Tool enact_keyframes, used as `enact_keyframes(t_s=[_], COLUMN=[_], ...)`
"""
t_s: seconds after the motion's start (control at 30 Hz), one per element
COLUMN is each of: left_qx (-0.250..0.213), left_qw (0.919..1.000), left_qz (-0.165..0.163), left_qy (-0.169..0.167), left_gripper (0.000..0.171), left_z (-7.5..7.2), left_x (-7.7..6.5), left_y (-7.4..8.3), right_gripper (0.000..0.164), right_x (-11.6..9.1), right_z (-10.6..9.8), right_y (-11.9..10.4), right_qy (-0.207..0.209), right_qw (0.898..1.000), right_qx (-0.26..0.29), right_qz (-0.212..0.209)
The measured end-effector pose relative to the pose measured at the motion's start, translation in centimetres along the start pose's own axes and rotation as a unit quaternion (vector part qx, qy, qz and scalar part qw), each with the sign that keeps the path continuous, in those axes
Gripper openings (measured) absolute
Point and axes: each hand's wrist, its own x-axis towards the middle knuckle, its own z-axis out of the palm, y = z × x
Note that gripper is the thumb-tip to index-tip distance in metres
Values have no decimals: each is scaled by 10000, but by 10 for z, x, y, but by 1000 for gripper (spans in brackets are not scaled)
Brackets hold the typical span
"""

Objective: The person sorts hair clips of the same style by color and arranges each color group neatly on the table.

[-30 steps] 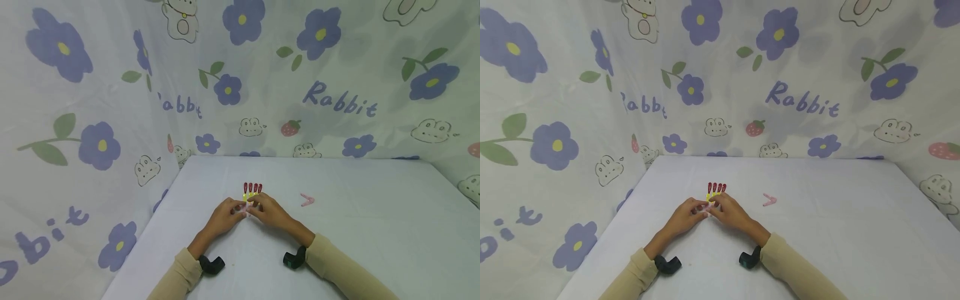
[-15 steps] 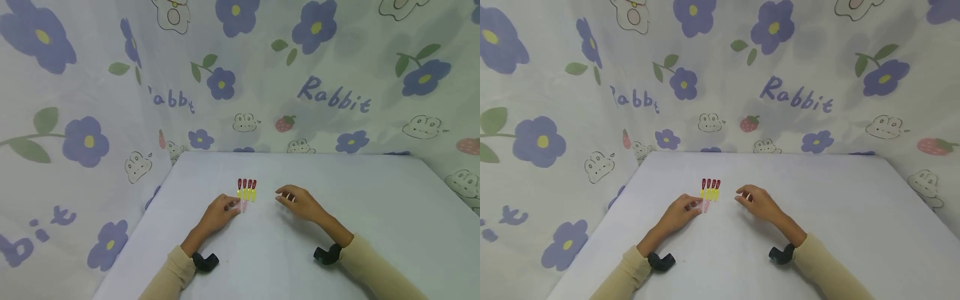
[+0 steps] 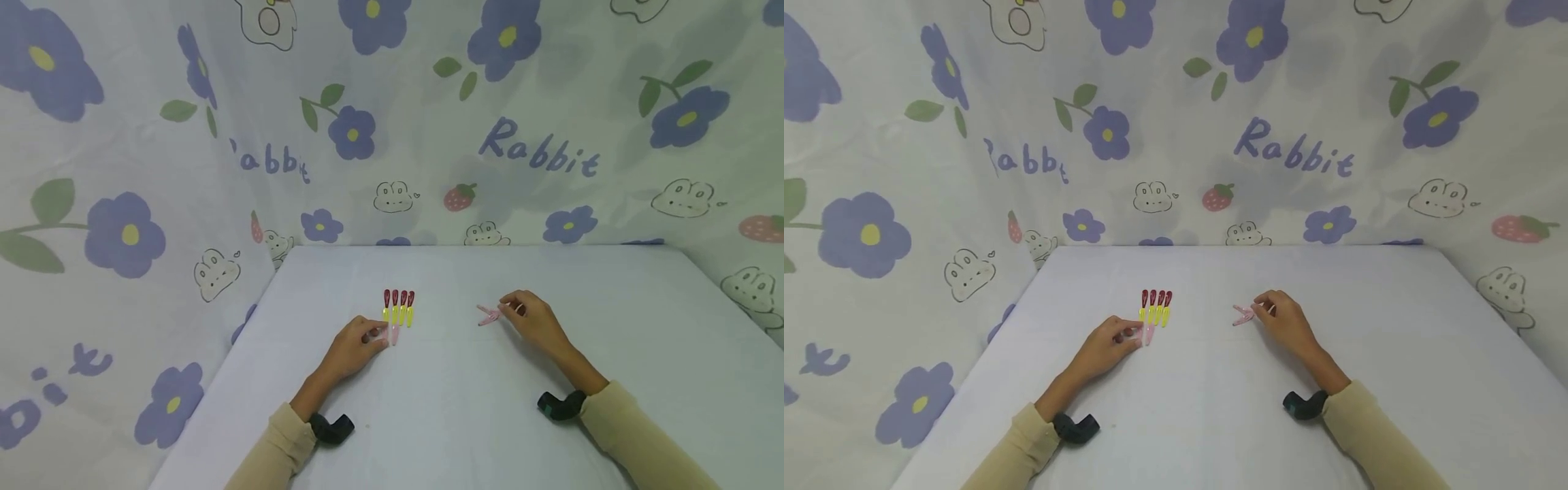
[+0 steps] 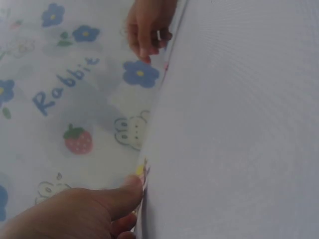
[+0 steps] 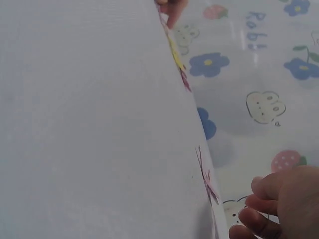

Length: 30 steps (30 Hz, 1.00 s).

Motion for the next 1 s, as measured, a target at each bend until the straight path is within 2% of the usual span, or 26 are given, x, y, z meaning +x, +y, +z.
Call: enact_keyframes(t_s=[0.17, 0.43, 0.77, 1.0], left_qx=[-96, -9, -7, -42], left_qw=[9999, 10000, 10000, 10000], left_qz=[-12, -27, -33, -13], left_qy=[-31, -41, -10, 6], left_gripper=[35, 34, 34, 35], left_z=[1, 2, 2, 1], left_x=[0, -1, -2, -1], left_y=[1, -1, -3, -1], right_gripper=[19, 26, 21, 20], right_x=[0, -1, -1, 1], right_z=[2, 9, 16, 18], right_y=[7, 10, 10, 11], right_qy=[3, -270, -158, -96], right_qw=[9999, 9991, 9986, 9982], right_qx=[-58, -231, -245, -427], right_qz=[-118, -248, -446, -399])
